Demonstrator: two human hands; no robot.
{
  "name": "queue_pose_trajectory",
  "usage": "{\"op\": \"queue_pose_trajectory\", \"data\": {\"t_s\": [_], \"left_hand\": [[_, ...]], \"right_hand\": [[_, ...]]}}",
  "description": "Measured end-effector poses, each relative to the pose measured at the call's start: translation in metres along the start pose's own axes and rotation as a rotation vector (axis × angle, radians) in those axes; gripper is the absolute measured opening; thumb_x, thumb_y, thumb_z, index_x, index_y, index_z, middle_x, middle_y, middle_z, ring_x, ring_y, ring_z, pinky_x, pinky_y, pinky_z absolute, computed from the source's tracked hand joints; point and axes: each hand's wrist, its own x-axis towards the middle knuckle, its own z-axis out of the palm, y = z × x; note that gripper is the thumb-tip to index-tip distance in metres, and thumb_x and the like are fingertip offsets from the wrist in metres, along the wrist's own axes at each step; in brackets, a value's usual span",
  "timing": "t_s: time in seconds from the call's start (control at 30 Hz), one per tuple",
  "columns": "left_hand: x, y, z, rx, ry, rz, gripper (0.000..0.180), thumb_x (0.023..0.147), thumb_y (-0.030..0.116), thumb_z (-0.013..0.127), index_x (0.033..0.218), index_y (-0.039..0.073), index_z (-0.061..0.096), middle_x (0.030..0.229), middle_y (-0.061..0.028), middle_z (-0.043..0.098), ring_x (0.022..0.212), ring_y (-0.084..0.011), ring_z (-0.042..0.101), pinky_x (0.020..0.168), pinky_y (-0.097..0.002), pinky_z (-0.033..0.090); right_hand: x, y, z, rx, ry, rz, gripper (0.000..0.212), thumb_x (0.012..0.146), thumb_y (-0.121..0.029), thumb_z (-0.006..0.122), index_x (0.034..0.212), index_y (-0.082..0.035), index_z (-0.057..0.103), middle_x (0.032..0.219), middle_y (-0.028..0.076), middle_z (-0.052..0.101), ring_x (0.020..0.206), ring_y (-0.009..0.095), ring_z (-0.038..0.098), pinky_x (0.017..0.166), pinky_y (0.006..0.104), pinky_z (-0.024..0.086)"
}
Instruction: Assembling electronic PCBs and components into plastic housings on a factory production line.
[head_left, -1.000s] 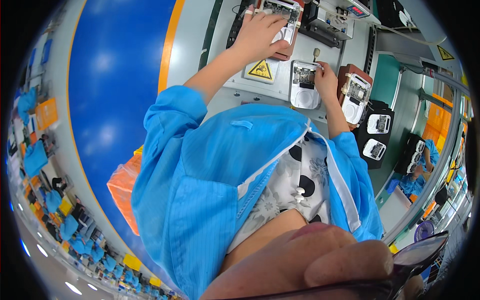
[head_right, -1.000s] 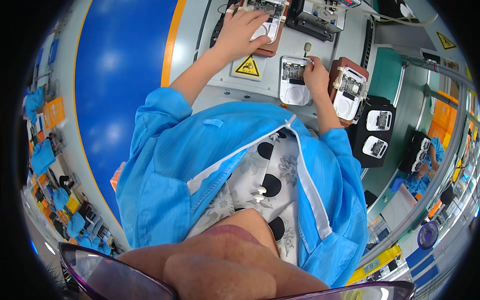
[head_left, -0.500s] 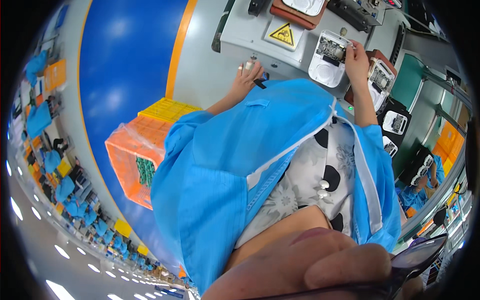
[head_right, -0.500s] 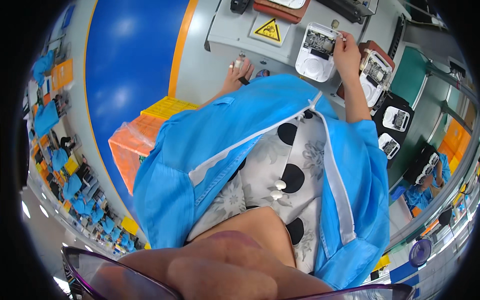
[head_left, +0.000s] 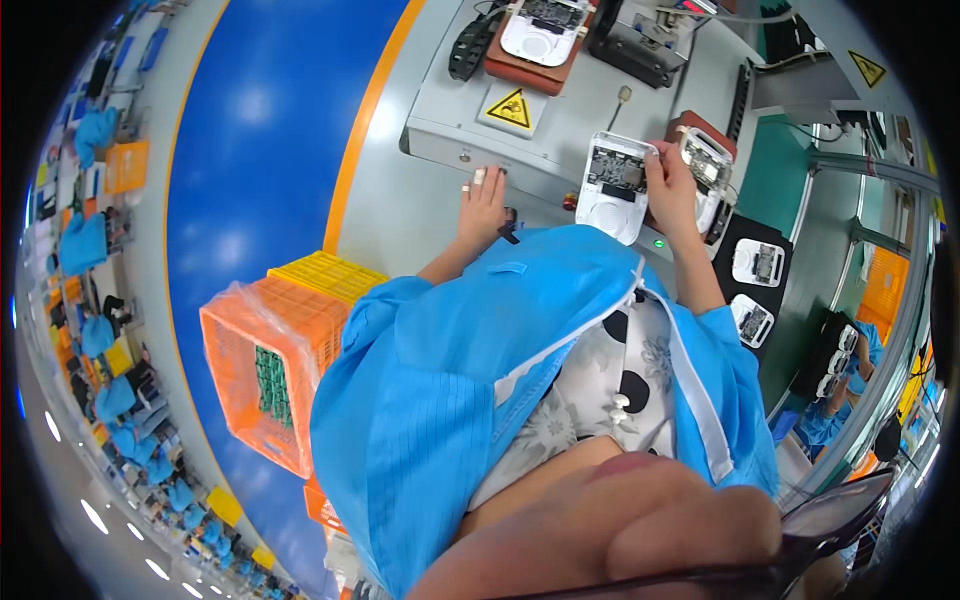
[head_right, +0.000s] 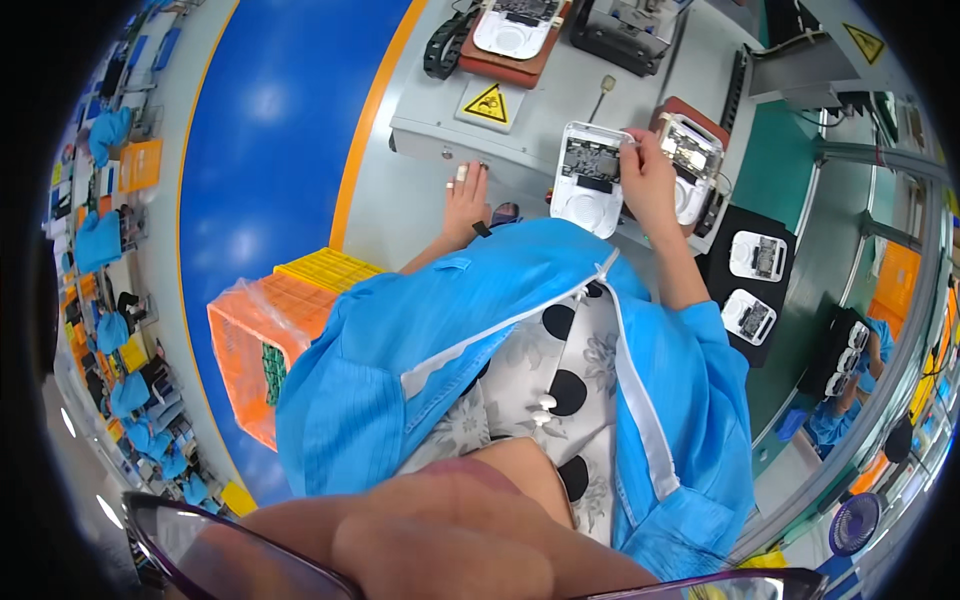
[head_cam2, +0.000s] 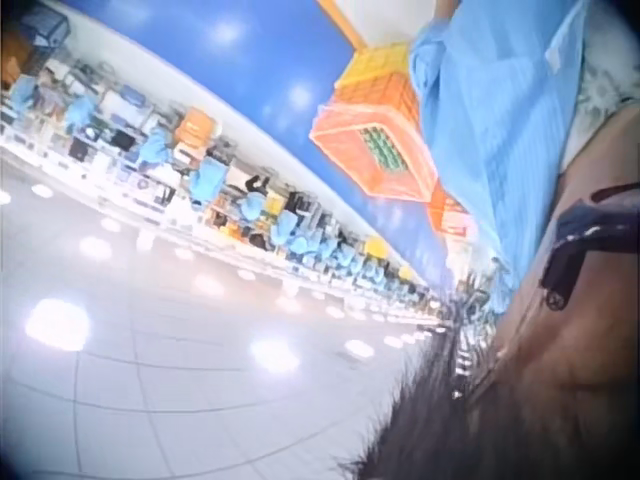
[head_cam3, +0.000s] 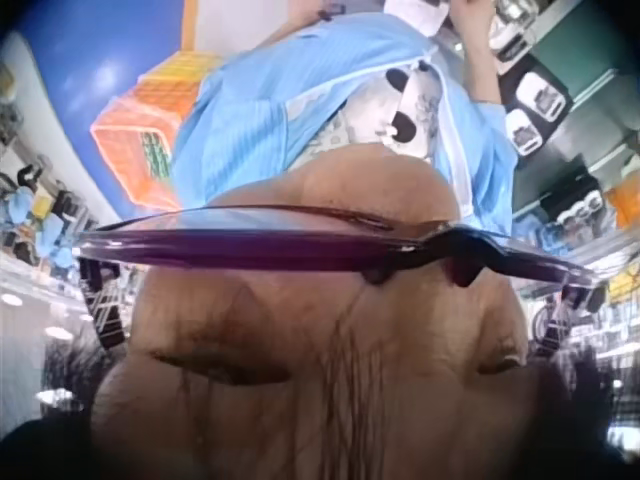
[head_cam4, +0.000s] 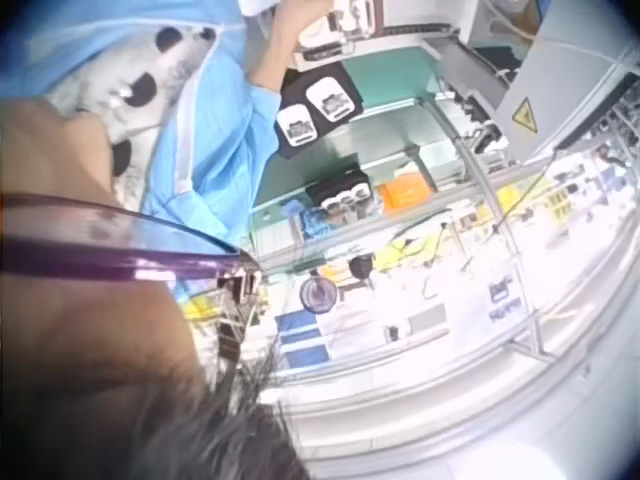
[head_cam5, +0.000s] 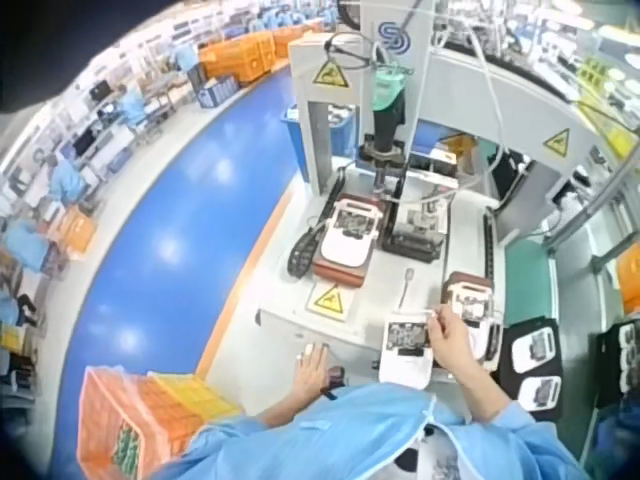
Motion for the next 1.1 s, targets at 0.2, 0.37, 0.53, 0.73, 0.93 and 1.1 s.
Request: {"op": "queue_pose_trajectory", "data": {"t_s": [0.2,0.37,0.53,0.73,0.93,1.1], "left_hand": [[0.003,0.008,-0.012,0.072,-0.026,-0.032,0.071,0.081,0.009,0.06,0.15,0.0,0.043,0.163,-0.0165,0.033,0.15,-0.0356,0.032,0.113,-0.0622,0.034],[0.006,0.017,-0.015,0.054,-0.013,-0.049,0.074,0.081,0.009,0.061,0.151,-0.004,0.039,0.162,-0.021,0.031,0.151,-0.0402,0.029,0.115,-0.0596,0.032],[0.009,0.014,-0.025,0.039,-0.02,0.004,0.074,0.081,0.008,0.061,0.15,-0.006,0.039,0.16,-0.0226,0.033,0.149,-0.0426,0.031,0.115,-0.0602,0.033],[0.009,-0.006,-0.027,-0.057,0.011,0.086,0.069,0.081,0.006,0.062,0.148,0.005,0.047,0.158,-0.0212,0.035,0.147,-0.0418,0.034,0.114,-0.06,0.035],[0.017,-0.061,-0.043,-0.359,-0.035,0.28,0.046,0.084,0.011,0.069,0.129,0.009,0.065,0.135,-0.0138,0.059,0.123,-0.0339,0.057,0.101,-0.0483,0.047],[0.074,-0.061,-0.104,-0.929,-0.289,0.025,0.03,0.091,0.015,0.066,0.119,0.004,0.07,0.096,-0.0073,0.073,0.088,-0.0182,0.069,0.083,-0.03,0.053]], "right_hand": [[-0.034,-0.008,-0.032,0.043,-0.024,-0.008,0.022,0.104,-0.018,0.059,0.12,-0.003,0.063,0.071,0.002,0.059,0.062,0.008,0.05,0.057,0.0276,0.042],[-0.054,0.01,-0.037,0.121,-0.067,0.006,0.022,0.104,-0.017,0.058,0.121,-0.003,0.063,0.071,0.002,0.06,0.062,0.007,0.05,0.057,0.0272,0.042],[-0.061,0.009,-0.024,0.129,-0.084,0.021,0.022,0.103,-0.016,0.058,0.12,-0.002,0.062,0.073,0.003,0.061,0.064,0.008,0.052,0.058,0.027,0.044],[-0.047,0.003,0.009,0.088,-0.038,0.02,0.024,0.102,-0.017,0.059,0.121,-0.002,0.062,0.074,0.004,0.063,0.065,0.009,0.054,0.06,0.0282,0.045],[-0.008,-0.019,0.04,0.077,0.038,0.131,0.025,0.101,-0.017,0.059,0.121,-0.003,0.063,0.076,0.004,0.065,0.066,0.01,0.055,0.062,0.0286,0.046],[0.008,-0.04,0.069,0.135,0.076,0.098,0.027,0.101,-0.017,0.059,0.123,-0.003,0.064,0.079,0.004,0.067,0.068,0.007,0.055,0.063,0.0266,0.046]]}}
